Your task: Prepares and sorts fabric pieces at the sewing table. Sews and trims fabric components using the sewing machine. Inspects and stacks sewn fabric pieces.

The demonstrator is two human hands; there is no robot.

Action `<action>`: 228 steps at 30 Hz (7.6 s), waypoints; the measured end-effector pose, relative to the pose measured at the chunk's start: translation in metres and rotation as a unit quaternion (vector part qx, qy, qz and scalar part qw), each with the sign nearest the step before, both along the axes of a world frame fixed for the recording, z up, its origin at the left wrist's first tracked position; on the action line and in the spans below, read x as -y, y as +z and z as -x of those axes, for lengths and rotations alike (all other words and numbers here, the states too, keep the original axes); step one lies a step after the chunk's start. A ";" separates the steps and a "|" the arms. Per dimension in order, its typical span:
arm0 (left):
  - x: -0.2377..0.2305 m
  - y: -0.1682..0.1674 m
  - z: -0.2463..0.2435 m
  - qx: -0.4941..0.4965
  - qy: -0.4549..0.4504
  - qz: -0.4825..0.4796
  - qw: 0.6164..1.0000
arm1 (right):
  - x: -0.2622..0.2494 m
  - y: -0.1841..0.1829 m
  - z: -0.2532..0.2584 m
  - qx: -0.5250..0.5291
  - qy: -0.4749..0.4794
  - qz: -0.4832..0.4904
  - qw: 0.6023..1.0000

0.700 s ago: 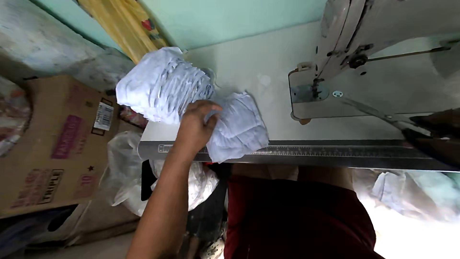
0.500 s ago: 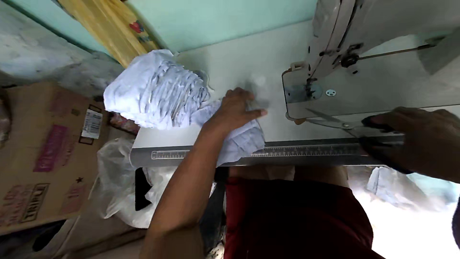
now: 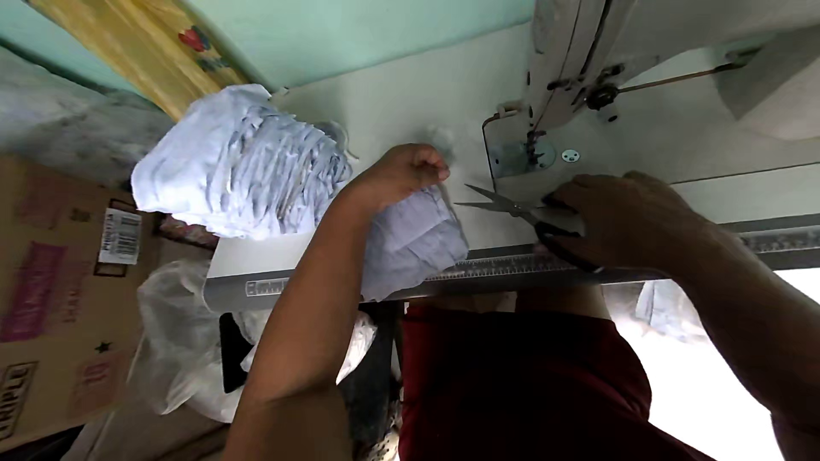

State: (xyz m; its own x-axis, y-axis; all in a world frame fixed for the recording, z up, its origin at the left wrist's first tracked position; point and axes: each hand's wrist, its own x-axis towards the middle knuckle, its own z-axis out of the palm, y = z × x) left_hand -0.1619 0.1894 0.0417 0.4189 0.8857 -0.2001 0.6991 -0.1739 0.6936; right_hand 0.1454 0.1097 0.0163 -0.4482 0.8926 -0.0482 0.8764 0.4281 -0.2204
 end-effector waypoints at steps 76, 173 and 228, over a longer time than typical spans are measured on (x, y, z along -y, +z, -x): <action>0.122 0.017 0.072 0.263 0.144 -0.183 0.936 | -0.023 0.050 0.104 -0.577 0.008 0.059 0.814; 0.140 -0.022 0.063 0.376 0.248 -0.236 0.861 | -0.011 0.000 0.120 -0.610 0.069 0.236 0.754; 0.076 -0.016 -0.013 0.184 0.127 -0.175 0.959 | -0.050 -0.004 0.068 -0.414 0.103 0.104 0.898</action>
